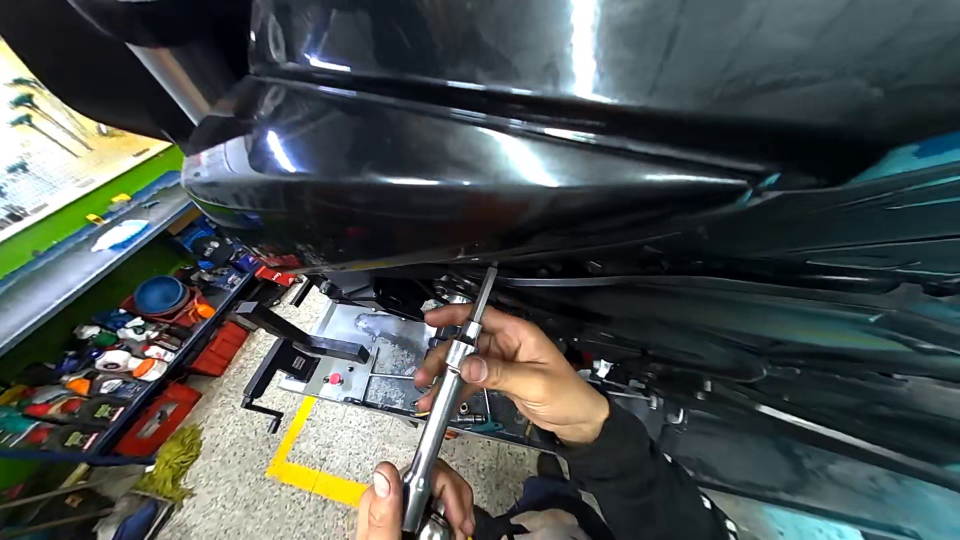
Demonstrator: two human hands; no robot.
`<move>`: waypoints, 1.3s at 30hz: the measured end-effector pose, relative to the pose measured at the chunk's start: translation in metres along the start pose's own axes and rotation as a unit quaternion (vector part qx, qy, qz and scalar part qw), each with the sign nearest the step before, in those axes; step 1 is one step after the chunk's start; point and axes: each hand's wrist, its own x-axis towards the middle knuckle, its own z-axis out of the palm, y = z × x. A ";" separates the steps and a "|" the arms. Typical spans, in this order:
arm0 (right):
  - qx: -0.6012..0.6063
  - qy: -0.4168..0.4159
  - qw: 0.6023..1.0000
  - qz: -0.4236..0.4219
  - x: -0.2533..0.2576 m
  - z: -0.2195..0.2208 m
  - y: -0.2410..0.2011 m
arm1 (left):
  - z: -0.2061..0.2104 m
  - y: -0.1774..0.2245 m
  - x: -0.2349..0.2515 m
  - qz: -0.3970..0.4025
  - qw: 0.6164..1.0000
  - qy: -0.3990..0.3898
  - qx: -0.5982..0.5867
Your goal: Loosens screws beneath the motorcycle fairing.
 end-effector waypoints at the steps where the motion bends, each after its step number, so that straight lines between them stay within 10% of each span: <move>1: -0.008 0.028 1.000 -0.011 0.000 0.000 0.001 | -0.001 -0.001 0.000 0.001 1.000 -0.006 0.001; 7: -0.162 0.219 0.958 -0.089 0.007 0.014 0.010 | 0.000 0.000 -0.006 0.054 0.989 0.043 0.128; 15: -0.094 0.070 0.993 -0.016 -0.003 -0.005 -0.009 | 0.000 -0.008 0.006 -0.023 0.999 -0.014 -0.018; 24: -0.172 0.239 0.951 -0.095 0.005 0.006 0.001 | -0.003 -0.009 -0.007 0.043 0.992 0.039 0.109; 33: -0.104 0.204 0.972 -0.058 -0.002 0.007 -0.007 | -0.009 -0.016 0.001 -0.032 0.998 -0.021 -0.045; 39: -0.150 0.293 0.939 -0.101 0.000 0.014 -0.004 | -0.010 -0.014 -0.003 0.042 0.992 0.020 0.116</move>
